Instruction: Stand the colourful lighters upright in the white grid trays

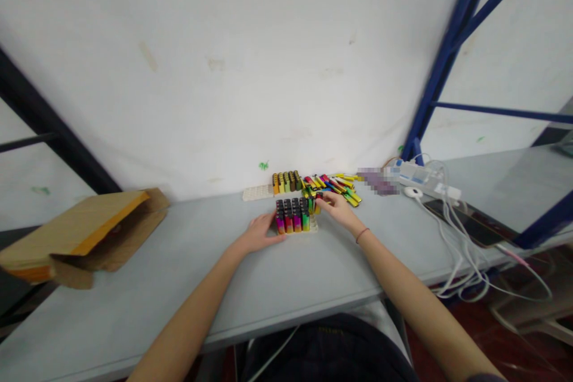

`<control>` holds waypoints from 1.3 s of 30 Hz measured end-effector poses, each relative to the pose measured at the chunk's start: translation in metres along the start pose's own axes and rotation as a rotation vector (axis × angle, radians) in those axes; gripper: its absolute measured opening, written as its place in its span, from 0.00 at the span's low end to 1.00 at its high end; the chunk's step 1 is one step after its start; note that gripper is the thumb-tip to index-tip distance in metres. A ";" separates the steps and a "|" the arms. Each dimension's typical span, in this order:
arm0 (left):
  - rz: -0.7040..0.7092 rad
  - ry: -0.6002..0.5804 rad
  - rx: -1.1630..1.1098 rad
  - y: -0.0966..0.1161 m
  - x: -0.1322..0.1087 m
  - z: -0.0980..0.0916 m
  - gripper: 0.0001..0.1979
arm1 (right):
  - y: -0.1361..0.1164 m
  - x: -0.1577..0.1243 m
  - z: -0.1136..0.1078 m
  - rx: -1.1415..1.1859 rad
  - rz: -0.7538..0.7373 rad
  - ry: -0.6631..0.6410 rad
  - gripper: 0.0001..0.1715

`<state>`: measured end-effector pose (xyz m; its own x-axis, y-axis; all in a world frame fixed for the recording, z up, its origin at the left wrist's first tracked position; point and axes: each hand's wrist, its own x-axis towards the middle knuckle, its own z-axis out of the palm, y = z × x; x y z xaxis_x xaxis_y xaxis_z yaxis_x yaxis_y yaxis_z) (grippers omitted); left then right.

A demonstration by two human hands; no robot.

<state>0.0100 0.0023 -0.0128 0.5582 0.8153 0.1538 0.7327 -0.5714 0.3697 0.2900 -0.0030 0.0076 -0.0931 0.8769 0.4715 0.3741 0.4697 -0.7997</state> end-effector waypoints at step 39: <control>0.006 0.000 0.001 -0.004 0.001 0.002 0.39 | 0.083 0.010 -0.065 -0.827 0.429 0.279 0.13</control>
<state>0.0083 0.0058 -0.0156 0.5625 0.8120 0.1558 0.7298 -0.5762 0.3679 0.3800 0.0378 -0.0295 0.3848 0.8509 0.3576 0.8653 -0.1978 -0.4605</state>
